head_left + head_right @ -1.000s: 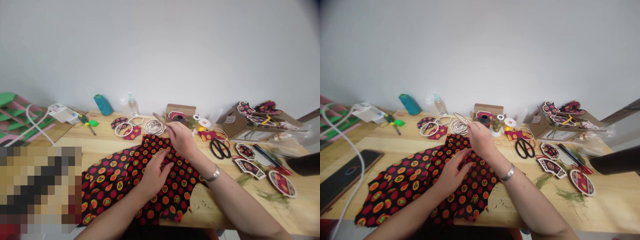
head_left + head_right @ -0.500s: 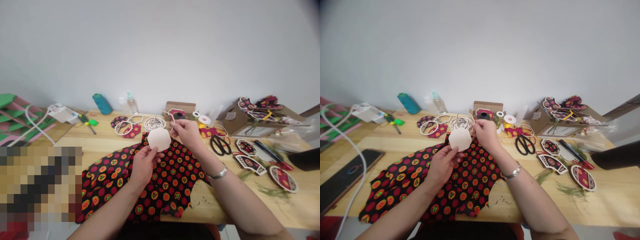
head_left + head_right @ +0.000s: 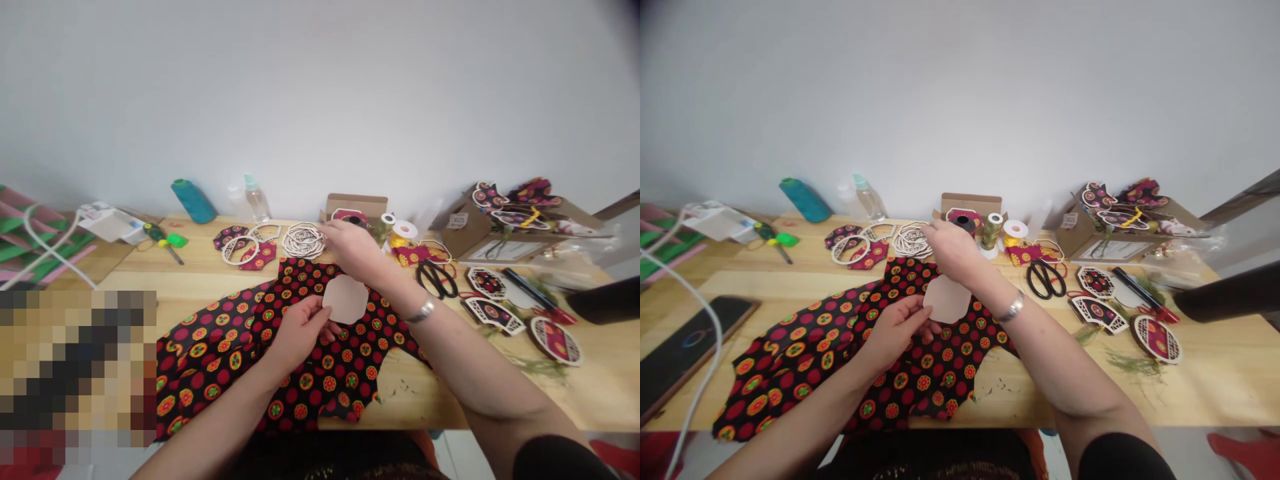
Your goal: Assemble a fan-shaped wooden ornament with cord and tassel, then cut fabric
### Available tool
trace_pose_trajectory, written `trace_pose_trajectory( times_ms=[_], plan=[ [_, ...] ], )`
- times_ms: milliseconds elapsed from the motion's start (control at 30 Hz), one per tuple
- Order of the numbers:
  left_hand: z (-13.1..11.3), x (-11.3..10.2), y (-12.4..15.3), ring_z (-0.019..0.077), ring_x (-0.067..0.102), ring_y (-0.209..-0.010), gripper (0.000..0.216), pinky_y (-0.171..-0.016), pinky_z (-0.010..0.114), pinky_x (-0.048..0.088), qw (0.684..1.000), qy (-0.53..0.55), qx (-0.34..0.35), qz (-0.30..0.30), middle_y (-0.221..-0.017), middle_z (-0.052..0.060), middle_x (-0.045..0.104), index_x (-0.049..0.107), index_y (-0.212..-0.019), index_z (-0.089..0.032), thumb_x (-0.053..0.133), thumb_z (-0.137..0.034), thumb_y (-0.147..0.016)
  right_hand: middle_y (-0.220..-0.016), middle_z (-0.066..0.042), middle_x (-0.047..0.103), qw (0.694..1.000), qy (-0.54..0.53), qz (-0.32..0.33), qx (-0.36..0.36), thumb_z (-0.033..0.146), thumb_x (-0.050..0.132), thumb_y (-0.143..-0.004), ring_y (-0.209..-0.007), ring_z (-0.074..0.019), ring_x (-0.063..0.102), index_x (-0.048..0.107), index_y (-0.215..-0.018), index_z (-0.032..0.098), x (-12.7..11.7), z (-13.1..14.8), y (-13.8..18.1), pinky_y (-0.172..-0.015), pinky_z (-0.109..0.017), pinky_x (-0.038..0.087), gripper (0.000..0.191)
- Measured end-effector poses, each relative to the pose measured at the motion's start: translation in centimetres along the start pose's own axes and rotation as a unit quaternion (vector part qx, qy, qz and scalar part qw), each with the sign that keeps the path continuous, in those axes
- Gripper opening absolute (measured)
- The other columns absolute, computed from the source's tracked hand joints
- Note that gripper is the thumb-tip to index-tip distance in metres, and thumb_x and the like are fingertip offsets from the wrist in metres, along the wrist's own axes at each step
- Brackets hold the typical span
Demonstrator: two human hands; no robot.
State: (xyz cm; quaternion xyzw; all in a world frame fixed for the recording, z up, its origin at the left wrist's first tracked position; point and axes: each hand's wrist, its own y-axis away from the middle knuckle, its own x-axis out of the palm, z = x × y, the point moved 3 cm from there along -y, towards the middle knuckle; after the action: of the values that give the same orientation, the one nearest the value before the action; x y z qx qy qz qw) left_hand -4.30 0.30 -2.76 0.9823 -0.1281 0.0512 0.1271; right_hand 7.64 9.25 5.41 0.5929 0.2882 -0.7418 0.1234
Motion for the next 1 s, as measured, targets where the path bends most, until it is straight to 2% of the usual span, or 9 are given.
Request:
trace_pose_trajectory(
  times_ms=[100, 200, 267, 367, 467, 600, 833, 933, 1000],
  plan=[
    [-0.3, 0.2, 0.2, 0.0160, 0.064, -0.055, 0.018, -0.053, 0.027, 0.051, 1.000, 0.000, 0.012, 0.008, -0.066, 0.002, 0.069, 0.064, -0.081, -0.017, 0.063, -0.035, -0.078, -0.110, -0.010, 0.066, 0.988, -0.125, -0.051, 0.075, 0.021, 0.046, -0.094, -0.102, -0.0202, 0.061, 0.063, -0.113, 0.015, -1.7, -1.3, 5.1, -0.090, -0.036, 0.049, 0.026],
    [-0.9, 0.7, 0.8, 0.0156, 0.063, -0.054, 0.018, -0.053, 0.026, 0.052, 0.999, -0.012, 0.002, 0.040, -0.063, 0.002, 0.068, 0.065, -0.079, -0.018, 0.062, -0.035, -0.079, -0.139, -0.015, 0.048, 0.980, -0.164, -0.043, 0.106, 0.034, 0.069, -0.079, -0.129, -0.0290, 0.045, 0.041, -0.140, 0.020, -1.8, -0.7, 11.2, -0.104, -0.049, 0.041, 0.069],
    [-1.4, 1.3, 1.5, 0.0145, 0.062, -0.051, 0.017, -0.052, 0.026, 0.051, 0.997, -0.043, -0.010, 0.068, -0.062, 0.002, 0.068, 0.066, -0.077, -0.018, 0.063, -0.034, -0.079, -0.145, -0.015, 0.040, 0.979, -0.177, -0.014, 0.101, 0.039, 0.075, -0.073, -0.134, -0.0303, 0.037, 0.026, -0.148, 0.022, -1.3, 0.7, 14.6, -0.108, -0.051, 0.039, 0.091],
    [-2.2, 2.6, 2.8, 0.0137, 0.060, -0.048, 0.016, -0.049, 0.024, 0.049, 0.989, -0.081, -0.028, 0.122, -0.059, 0.002, 0.067, 0.067, -0.078, -0.019, 0.060, -0.033, -0.081, -0.147, -0.016, 0.037, 0.979, -0.161, -0.002, 0.126, 0.035, 0.070, -0.078, -0.135, -0.0322, 0.037, 0.016, -0.151, 0.024, -0.4, 2.8, 18.2, -0.106, -0.054, 0.041, 0.091],
    [-2.2, 3.7, 3.8, 0.0136, 0.060, -0.048, 0.016, -0.048, 0.023, 0.048, 0.980, -0.122, -0.047, 0.151, -0.060, 0.002, 0.068, 0.067, -0.081, -0.019, 0.058, -0.032, -0.082, -0.146, -0.017, 0.038, 0.976, -0.154, -0.015, 0.152, 0.032, 0.063, -0.084, -0.133, -0.0331, 0.039, 0.012, -0.151, 0.024, 0.1, 3.9, 20.0, -0.104, -0.055, 0.043, 0.085],
    [-1.3, 4.6, 4.4, 0.0130, 0.059, -0.049, 0.015, -0.048, 0.022, 0.048, 0.974, -0.134, -0.071, 0.167, -0.060, 0.002, 0.067, 0.065, -0.077, -0.019, 0.057, -0.032, -0.082, -0.148, -0.019, 0.035, 0.970, -0.164, -0.013, 0.180, 0.033, 0.068, -0.079, -0.134, -0.0337, 0.038, 0.015, -0.150, 0.019, 0.6, 4.2, 21.2, -0.104, -0.054, 0.044, 0.090],
    [0.2, 5.4, 4.8, 0.0121, 0.059, -0.049, 0.018, -0.050, 0.022, 0.048, 0.964, -0.156, -0.098, 0.193, -0.060, 0.001, 0.066, 0.063, -0.075, -0.019, 0.057, -0.034, -0.083, -0.146, -0.020, 0.038, 0.967, -0.187, -0.006, 0.175, 0.032, 0.066, -0.080, -0.134, -0.0315, 0.037, 0.021, -0.148, 0.015, 0.8, 4.4, 22.5, -0.105, -0.053, 0.042, 0.083],
    [0.0, 5.5, 4.8, 0.0137, 0.060, -0.049, 0.022, -0.048, 0.023, 0.049, 0.958, -0.181, -0.081, 0.208, -0.061, 0.001, 0.066, 0.066, -0.082, -0.019, 0.054, -0.038, -0.085, -0.142, -0.019, 0.043, 0.967, -0.180, -0.035, 0.175, 0.032, 0.063, -0.082, -0.130, -0.0310, 0.042, 0.028, -0.145, 0.015, 0.2, 3.4, 22.9, -0.103, -0.052, 0.044, 0.074],
    [-0.3, 5.2, 4.5, 0.0155, 0.063, -0.053, 0.024, -0.051, 0.026, 0.051, 0.954, -0.236, -0.014, 0.184, -0.066, 0.002, 0.069, 0.068, -0.091, -0.021, 0.053, -0.040, -0.086, -0.136, -0.020, 0.049, 0.964, -0.154, -0.066, 0.206, 0.037, 0.064, -0.081, -0.124, -0.0320, 0.047, 0.036, -0.142, 0.013, -0.5, 1.7, 23.3, -0.100, -0.053, 0.045, 0.071]
  ],
)
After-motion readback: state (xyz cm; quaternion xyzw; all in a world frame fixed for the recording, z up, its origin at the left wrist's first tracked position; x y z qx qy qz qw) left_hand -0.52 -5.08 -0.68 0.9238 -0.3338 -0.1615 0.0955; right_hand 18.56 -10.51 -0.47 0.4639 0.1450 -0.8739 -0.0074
